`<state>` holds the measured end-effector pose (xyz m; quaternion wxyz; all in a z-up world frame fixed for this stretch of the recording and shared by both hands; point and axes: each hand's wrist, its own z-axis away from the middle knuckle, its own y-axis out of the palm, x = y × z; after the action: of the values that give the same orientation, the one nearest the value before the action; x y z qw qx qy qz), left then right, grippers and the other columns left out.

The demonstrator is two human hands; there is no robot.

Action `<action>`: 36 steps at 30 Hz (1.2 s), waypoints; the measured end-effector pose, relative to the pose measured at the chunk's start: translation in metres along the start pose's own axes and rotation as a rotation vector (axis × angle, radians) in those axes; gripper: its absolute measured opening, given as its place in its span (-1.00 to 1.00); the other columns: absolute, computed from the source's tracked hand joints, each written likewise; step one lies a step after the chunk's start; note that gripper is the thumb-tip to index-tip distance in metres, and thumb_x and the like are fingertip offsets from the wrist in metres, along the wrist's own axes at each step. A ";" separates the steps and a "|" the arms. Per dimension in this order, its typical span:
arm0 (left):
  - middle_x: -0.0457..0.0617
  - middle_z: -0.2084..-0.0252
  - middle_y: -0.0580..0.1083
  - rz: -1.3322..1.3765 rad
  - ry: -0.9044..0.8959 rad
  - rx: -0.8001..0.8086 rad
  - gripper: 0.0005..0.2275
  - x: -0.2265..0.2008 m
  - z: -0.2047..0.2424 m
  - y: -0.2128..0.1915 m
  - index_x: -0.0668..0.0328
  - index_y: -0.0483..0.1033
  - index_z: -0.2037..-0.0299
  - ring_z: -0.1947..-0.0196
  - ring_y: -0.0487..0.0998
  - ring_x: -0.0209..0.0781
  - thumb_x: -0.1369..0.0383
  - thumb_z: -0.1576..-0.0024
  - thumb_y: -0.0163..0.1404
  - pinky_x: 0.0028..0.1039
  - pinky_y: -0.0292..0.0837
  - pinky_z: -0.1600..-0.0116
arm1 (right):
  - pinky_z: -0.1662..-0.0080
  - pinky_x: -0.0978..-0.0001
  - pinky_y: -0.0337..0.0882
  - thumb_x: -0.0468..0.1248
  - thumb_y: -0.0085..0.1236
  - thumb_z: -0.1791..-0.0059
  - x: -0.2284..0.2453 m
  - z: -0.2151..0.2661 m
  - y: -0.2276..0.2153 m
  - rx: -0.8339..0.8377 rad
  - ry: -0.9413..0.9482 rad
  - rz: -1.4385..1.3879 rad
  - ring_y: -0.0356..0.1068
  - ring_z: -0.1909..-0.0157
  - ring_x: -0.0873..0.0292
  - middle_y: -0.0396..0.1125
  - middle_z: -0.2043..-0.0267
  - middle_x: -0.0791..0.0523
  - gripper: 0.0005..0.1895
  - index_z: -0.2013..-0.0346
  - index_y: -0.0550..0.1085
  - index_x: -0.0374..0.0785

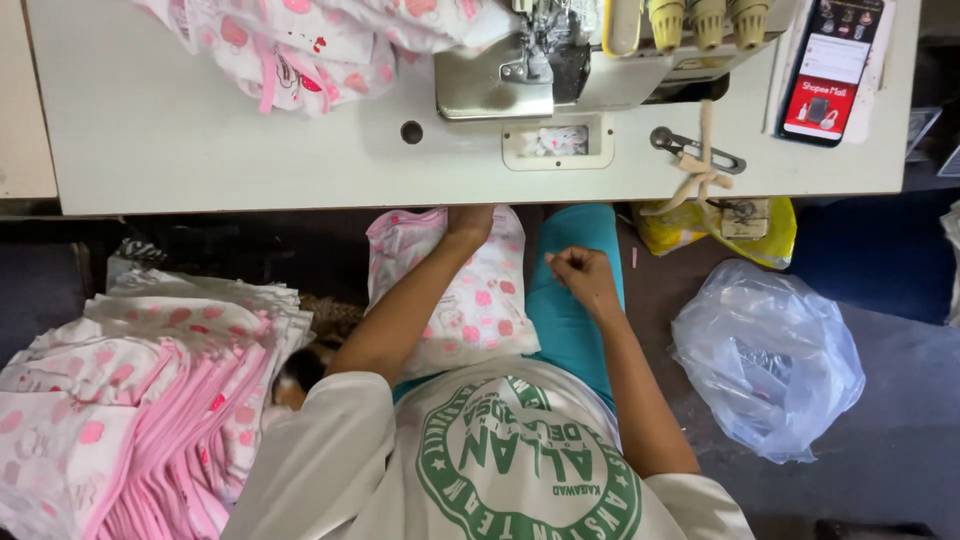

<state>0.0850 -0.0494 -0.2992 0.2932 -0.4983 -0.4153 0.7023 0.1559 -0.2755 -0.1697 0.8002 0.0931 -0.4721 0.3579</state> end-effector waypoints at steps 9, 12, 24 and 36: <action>0.03 0.29 0.59 0.136 0.074 -0.208 -0.86 0.008 0.017 0.006 0.11 0.59 0.18 0.17 0.64 0.06 0.41 -0.08 0.20 -0.16 0.54 0.04 | 0.48 0.49 0.38 -0.23 0.32 0.12 -0.044 -0.101 0.026 -0.021 -0.092 0.148 0.38 0.61 0.26 0.41 0.63 0.07 -0.84 0.55 0.56 -0.20; 0.00 0.32 0.59 0.170 0.094 -0.286 -0.89 0.002 0.037 -0.020 0.10 0.60 0.22 0.20 0.65 0.02 0.40 -0.08 0.21 -0.19 0.54 0.06 | 0.47 0.51 0.44 -0.18 0.31 0.12 -0.047 -0.121 0.032 -0.072 -0.035 0.114 0.42 0.60 0.25 0.42 0.61 0.09 -0.84 0.55 0.56 -0.14; -0.16 0.26 0.49 0.254 0.397 0.008 -0.93 -0.016 0.132 -0.075 -0.06 0.56 0.18 0.13 0.55 -0.07 0.33 -0.16 0.09 -0.27 0.46 0.03 | -0.27 -0.10 0.25 -0.13 0.16 -0.02 -0.066 -0.168 0.082 0.087 -0.092 0.354 0.28 -0.23 -0.19 0.32 -0.17 -0.18 -0.48 -0.18 0.44 -0.41; 0.04 -0.07 0.50 0.475 0.314 -0.303 -0.91 -0.064 0.087 -0.181 0.11 0.55 0.22 -0.01 0.50 0.17 0.31 -0.21 0.11 -0.10 0.42 -0.09 | 0.14 0.52 0.53 -0.46 0.17 0.00 0.008 -0.033 0.064 0.055 -0.196 -0.330 0.38 0.27 0.39 0.48 0.30 0.13 -0.80 0.08 0.48 -0.34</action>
<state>0.0241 -0.0401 -0.0978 0.1039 -0.7216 -0.3370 0.5957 0.1389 -0.2088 -0.1927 0.7954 0.2257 -0.5161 0.2238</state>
